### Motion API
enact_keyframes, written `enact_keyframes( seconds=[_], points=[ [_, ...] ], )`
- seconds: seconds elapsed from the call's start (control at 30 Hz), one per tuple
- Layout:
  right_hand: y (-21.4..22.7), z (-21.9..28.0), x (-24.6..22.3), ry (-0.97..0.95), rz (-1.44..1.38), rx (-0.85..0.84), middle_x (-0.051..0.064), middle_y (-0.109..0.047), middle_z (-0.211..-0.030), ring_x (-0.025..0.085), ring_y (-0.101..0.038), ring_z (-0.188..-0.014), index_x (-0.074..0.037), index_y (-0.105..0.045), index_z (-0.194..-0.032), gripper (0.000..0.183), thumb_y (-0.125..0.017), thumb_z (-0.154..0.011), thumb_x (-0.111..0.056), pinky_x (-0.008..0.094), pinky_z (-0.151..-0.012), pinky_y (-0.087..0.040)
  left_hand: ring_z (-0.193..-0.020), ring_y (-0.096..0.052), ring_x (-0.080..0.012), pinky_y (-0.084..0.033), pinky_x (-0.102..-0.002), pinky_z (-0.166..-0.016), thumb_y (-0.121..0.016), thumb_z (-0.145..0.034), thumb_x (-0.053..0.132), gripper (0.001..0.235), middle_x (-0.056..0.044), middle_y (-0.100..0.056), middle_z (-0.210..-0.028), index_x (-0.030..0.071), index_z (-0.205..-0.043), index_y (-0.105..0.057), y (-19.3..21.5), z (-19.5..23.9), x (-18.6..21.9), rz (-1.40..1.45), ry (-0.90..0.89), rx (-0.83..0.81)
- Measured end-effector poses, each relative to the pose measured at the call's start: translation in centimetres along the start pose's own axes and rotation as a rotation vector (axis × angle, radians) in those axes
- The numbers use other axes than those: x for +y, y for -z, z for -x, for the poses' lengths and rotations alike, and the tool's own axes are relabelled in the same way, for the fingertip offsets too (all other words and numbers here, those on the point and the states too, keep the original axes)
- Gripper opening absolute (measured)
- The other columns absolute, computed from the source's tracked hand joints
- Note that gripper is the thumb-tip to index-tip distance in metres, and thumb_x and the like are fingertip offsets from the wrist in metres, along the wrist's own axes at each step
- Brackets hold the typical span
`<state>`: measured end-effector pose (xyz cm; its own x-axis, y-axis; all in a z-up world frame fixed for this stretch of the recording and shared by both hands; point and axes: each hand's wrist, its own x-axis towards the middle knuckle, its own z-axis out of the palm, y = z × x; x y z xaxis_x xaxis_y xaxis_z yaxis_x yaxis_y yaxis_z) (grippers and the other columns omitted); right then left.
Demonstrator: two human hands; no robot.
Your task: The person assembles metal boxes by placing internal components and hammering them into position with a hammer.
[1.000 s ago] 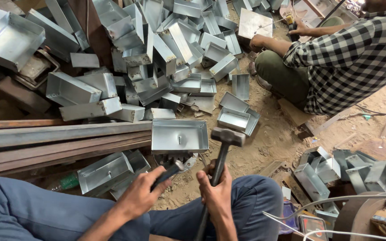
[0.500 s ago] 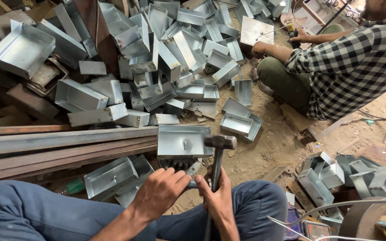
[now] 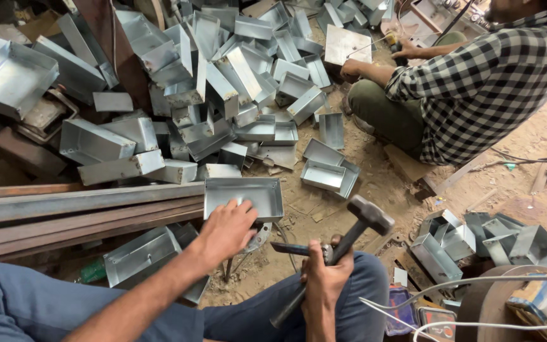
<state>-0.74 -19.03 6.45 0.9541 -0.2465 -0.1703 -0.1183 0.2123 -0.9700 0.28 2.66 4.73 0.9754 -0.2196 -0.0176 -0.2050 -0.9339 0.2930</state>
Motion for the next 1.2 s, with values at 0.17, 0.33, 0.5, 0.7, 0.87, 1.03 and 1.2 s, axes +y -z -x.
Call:
enact_keyframes(
  seconds=[0.17,0.33,0.5,0.7,0.87,1.03,1.2],
  points=[
    [0.8,-0.8,0.5,-0.02,-0.142,0.066,0.0,-0.046,-0.06,0.011,-0.042,-0.034,-0.009,-0.045,-0.111,0.038,-0.07,-0.084,0.001,0.026,-0.031,-0.035,-0.085,-0.069,-0.022,-0.057,-0.037,-0.074,-0.07,-0.092,0.003,0.012,-0.011,-0.071,-0.099,0.005,-0.102,-0.065,-2.8,-1.1,-0.1,-0.191,0.103,0.091],
    [0.5,-0.6,0.4,-0.061,-0.118,0.025,0.002,-0.049,-0.061,0.011,-0.043,-0.035,-0.007,-0.047,-0.111,0.034,-0.07,-0.086,-0.001,0.026,-0.032,-0.036,-0.071,-0.07,-0.0271,-0.059,-0.044,-0.062,-0.061,-0.106,0.034,0.033,-0.017,-0.073,-0.094,0.001,-0.107,-0.059,4.1,-0.6,-0.7,0.487,0.535,0.204],
    [-0.6,0.2,0.3,-0.109,0.008,0.007,0.001,-0.05,-0.062,0.011,-0.045,-0.036,-0.007,-0.047,-0.11,0.038,-0.072,-0.083,-0.002,0.026,-0.031,-0.035,-0.082,-0.079,-0.0301,-0.068,-0.043,-0.076,-0.076,-0.078,0.043,0.062,-0.014,-0.076,-0.101,0.0,-0.121,-0.067,9.7,3.1,-2.8,1.031,0.595,0.461],
    [-2.0,1.3,0.4,-0.156,0.154,-0.064,0.001,-0.049,-0.06,0.011,-0.048,-0.038,-0.008,-0.049,-0.111,0.039,-0.075,-0.083,-0.004,0.026,-0.033,-0.037,-0.102,-0.073,-0.0325,-0.065,-0.052,-0.079,-0.076,-0.073,0.042,0.076,-0.021,-0.067,-0.117,0.002,-0.135,-0.057,6.3,7.9,-6.4,1.476,0.8,0.417],
    [-3.2,1.8,0.8,-0.129,0.196,-0.108,-0.002,-0.048,-0.061,0.009,-0.045,-0.039,-0.006,-0.048,-0.106,0.037,-0.076,-0.082,-0.004,0.026,-0.033,-0.035,-0.111,-0.069,-0.0306,-0.059,-0.046,-0.094,-0.081,-0.068,0.041,0.078,-0.014,-0.068,-0.117,0.007,-0.135,-0.06,4.6,8.1,-7.0,1.525,0.956,0.424],
    [-3.2,1.8,0.5,-0.145,0.262,-0.138,-0.001,-0.047,-0.058,0.009,-0.044,-0.037,-0.006,-0.048,-0.105,0.035,-0.075,-0.082,-0.005,0.026,-0.033,-0.035,-0.108,-0.07,-0.0308,-0.061,-0.047,-0.088,-0.079,-0.07,0.046,0.078,-0.016,-0.067,-0.112,0.001,-0.132,-0.061,5.3,8.0,-6.7,1.533,0.868,0.47],
    [-3.3,1.7,0.7,-0.163,0.272,-0.118,0.0,-0.047,-0.057,0.011,-0.045,-0.036,-0.007,-0.048,-0.106,0.036,-0.075,-0.082,-0.006,0.027,-0.032,-0.035,-0.104,-0.071,-0.0279,-0.063,-0.044,-0.086,-0.077,-0.073,0.045,0.074,-0.015,-0.066,-0.112,0.002,-0.131,-0.059,5.9,8.4,-7.5,1.611,0.869,0.523]
  ],
)
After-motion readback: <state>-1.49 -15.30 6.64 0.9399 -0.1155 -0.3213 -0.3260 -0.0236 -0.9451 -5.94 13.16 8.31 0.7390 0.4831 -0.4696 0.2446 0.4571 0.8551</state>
